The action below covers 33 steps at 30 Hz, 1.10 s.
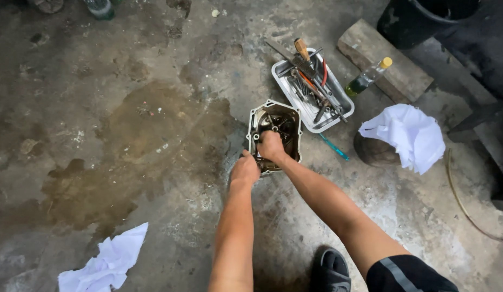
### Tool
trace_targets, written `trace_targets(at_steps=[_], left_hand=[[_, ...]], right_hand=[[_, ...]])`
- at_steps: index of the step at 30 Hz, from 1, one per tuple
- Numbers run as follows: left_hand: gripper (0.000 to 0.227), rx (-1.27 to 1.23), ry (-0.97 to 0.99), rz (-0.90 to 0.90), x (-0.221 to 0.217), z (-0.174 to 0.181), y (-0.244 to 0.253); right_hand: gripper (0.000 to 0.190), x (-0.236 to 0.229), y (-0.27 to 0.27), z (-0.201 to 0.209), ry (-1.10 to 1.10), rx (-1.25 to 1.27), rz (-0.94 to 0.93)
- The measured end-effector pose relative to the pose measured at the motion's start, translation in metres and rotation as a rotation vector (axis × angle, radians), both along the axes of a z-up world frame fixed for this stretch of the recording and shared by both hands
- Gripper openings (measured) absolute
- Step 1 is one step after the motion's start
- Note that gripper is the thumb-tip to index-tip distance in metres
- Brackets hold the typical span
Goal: Cleaning mechanical engine parts in a tray using a brush and solvent
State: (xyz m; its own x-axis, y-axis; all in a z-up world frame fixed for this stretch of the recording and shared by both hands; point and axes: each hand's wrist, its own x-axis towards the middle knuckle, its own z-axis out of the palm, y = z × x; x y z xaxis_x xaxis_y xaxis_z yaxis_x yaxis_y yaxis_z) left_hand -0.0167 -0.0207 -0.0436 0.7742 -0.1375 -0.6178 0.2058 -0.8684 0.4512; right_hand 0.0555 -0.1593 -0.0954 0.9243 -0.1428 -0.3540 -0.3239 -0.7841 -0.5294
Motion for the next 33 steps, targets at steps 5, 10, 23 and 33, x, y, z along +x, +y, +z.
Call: trace_targets(at_steps=[5, 10, 23, 33], left_hand=[[0.064, 0.006, -0.036, 0.009, -0.002, 0.001, -0.001], [0.068, 0.009, -0.024, 0.01, -0.005, 0.018, -0.003], [0.065, -0.051, -0.023, 0.033, 0.0, 0.022, -0.001], [0.065, -0.057, -0.028, 0.019, -0.001, 0.029, -0.002]], right_hand=[[0.022, 0.01, -0.01, -0.035, -0.082, 0.125, -0.184], [0.024, -0.011, -0.003, -0.006, -0.08, 0.055, -0.014], [0.018, -0.009, -0.013, 0.017, -0.092, 0.061, -0.065], [0.016, -0.006, -0.01, -0.023, -0.176, 0.092, -0.063]])
